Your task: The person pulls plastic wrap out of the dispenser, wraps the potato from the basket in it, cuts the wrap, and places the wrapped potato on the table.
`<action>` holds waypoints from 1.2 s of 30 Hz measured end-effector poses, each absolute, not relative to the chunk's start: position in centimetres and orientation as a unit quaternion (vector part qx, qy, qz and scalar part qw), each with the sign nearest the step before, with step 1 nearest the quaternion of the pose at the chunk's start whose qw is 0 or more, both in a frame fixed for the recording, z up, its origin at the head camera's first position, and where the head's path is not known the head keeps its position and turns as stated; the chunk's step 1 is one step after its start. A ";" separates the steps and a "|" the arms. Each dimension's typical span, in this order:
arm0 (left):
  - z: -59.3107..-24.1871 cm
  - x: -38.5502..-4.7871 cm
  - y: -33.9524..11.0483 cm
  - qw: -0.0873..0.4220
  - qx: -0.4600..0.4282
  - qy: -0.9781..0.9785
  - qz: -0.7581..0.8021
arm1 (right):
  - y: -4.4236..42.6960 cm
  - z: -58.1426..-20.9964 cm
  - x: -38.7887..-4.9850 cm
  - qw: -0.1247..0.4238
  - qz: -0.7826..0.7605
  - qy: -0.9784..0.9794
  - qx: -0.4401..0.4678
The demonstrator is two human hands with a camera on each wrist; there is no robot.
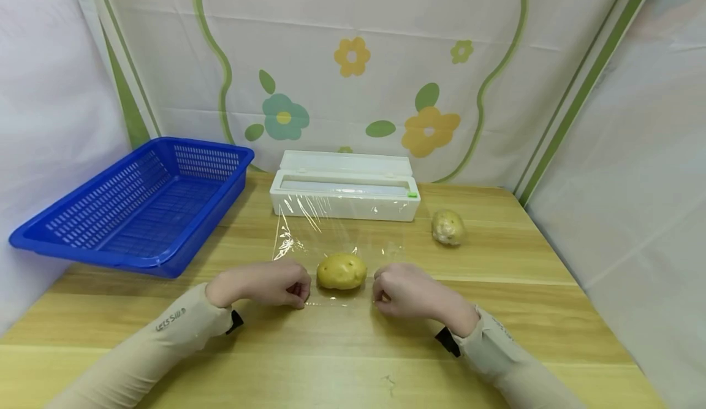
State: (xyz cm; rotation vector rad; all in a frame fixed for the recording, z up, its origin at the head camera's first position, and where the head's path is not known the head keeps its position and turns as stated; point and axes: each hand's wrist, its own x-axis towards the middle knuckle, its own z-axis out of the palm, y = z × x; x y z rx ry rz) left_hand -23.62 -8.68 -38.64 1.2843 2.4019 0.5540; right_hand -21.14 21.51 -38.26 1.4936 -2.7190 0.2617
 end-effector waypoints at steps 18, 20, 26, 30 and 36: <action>-38.3 -23.6 -9.0 0.185 0.445 0.853 0.201 | 21.3 -39.0 -21.2 0.027 0.086 -0.867 0.489; -38.2 -23.8 -9.2 0.184 0.437 0.857 0.200 | 21.4 -38.9 -21.2 0.032 0.097 -0.870 0.483; -37.7 -24.3 -9.7 0.163 0.444 0.859 0.198 | 21.5 -38.4 -21.3 0.046 0.114 -0.868 0.481; -37.6 -24.5 -9.9 0.148 0.455 0.856 0.194 | 21.6 -38.2 -21.4 0.054 0.117 -0.867 0.481; -37.4 -24.5 -9.9 0.141 0.452 0.862 0.182 | 21.8 -38.2 -21.6 0.057 0.121 -0.871 0.472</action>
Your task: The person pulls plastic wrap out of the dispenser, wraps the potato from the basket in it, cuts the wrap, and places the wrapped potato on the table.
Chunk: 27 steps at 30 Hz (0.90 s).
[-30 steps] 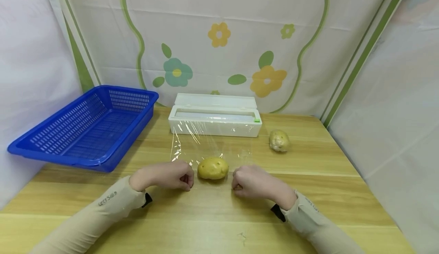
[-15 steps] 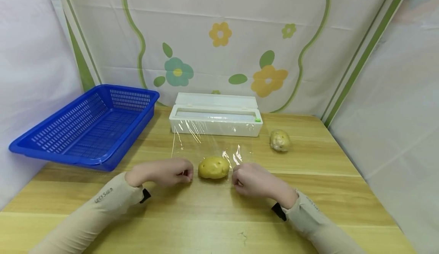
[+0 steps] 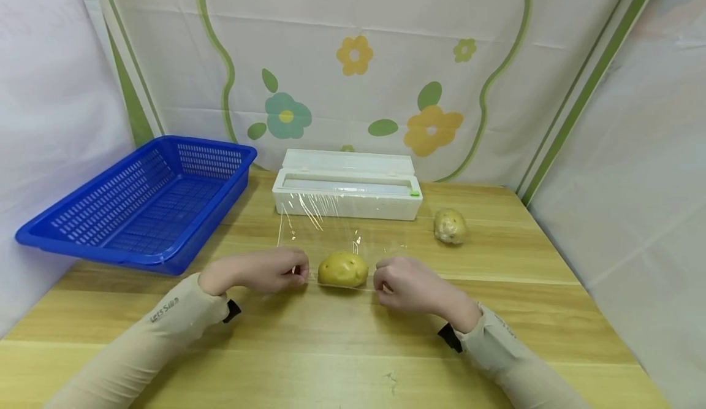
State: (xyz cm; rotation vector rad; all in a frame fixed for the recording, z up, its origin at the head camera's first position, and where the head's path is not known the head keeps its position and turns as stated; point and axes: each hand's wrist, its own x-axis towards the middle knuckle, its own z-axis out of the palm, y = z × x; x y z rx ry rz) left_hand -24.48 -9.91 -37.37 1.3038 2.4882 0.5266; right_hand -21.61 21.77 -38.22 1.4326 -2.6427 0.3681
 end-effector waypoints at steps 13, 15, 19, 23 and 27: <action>-37.5 -24.2 -9.6 0.119 0.440 0.872 0.181 | 21.9 -38.2 -21.9 0.063 0.134 -0.886 0.439; -37.3 -24.2 -9.7 0.106 0.435 0.875 0.185 | 21.9 -38.2 -22.0 0.064 0.138 -0.886 0.438; -36.8 -23.6 -9.2 0.087 0.407 0.890 0.186 | 21.8 -38.4 -22.1 0.061 0.148 -0.884 0.439; -36.5 -22.9 -7.6 0.064 0.420 0.892 0.155 | 21.9 -38.6 -22.2 0.058 0.157 -0.882 0.440; -37.0 -23.0 -6.2 0.028 0.449 0.885 0.121 | 22.0 -38.6 -22.3 0.054 0.165 -0.881 0.440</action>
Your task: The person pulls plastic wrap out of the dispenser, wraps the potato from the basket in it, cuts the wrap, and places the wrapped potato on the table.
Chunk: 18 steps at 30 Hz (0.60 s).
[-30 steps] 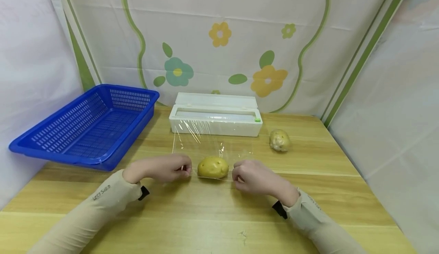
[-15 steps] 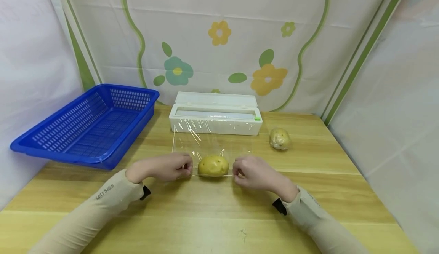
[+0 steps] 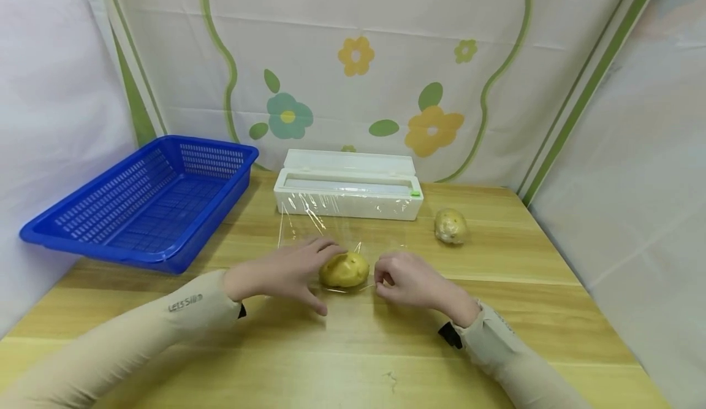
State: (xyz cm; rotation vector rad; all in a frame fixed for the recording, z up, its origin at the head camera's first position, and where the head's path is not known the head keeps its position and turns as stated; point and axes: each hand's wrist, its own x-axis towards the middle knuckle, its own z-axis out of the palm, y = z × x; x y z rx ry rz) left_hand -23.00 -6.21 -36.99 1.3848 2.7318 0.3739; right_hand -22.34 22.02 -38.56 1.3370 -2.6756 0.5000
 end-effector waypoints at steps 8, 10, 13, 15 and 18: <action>-38.2 -24.0 -5.6 0.001 0.442 0.887 0.134 | 22.2 -38.4 -22.2 0.040 0.181 -0.887 0.424; -38.3 -24.3 -5.7 0.002 0.444 0.884 0.148 | 22.2 -38.4 -22.2 0.038 0.183 -0.888 0.421; -38.2 -24.7 -5.7 0.020 0.445 0.877 0.180 | 22.2 -38.4 -22.3 0.032 0.185 -0.890 0.416; -38.0 -25.0 -5.8 0.035 0.450 0.871 0.197 | 22.2 -38.5 -22.4 0.030 0.187 -0.891 0.413; -37.9 -25.8 -6.0 0.051 0.462 0.861 0.206 | 22.3 -38.5 -22.6 0.026 0.188 -0.893 0.409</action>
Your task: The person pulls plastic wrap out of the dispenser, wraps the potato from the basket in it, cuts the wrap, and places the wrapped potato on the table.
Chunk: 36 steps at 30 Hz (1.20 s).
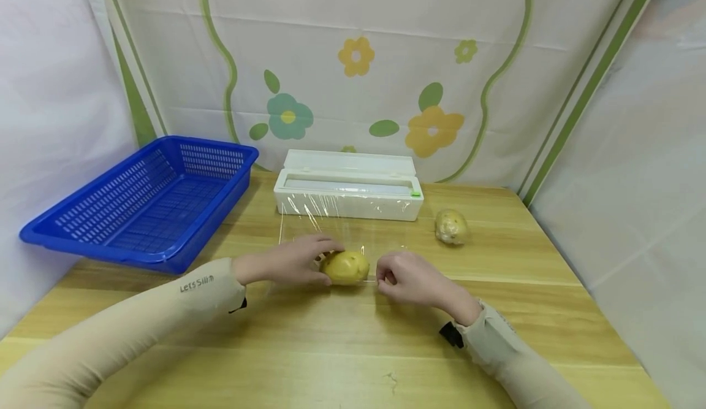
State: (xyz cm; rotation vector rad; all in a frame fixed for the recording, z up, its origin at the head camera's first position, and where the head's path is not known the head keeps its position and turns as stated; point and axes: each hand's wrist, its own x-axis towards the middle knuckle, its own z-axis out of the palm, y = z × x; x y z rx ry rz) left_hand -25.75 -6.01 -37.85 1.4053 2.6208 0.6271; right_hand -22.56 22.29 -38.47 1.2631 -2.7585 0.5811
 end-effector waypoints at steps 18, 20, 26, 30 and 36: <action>-37.0 -29.9 -6.7 0.167 0.457 0.834 0.259 | 19.7 -37.2 -21.6 0.273 0.088 -0.783 0.552; -37.0 -30.3 -6.8 0.174 0.448 0.837 0.262 | 19.4 -37.6 -21.9 0.283 0.058 -0.776 0.561; -37.0 -30.9 -7.2 0.187 0.426 0.842 0.272 | 19.3 -38.5 -23.8 0.339 0.028 -0.754 0.562; -36.9 -31.1 -7.3 0.194 0.425 0.840 0.275 | 19.4 -38.7 -25.0 0.368 0.035 -0.737 0.566; -36.8 -31.4 -7.2 0.204 0.417 0.841 0.276 | 19.5 -39.1 -26.1 0.359 0.041 -0.750 0.554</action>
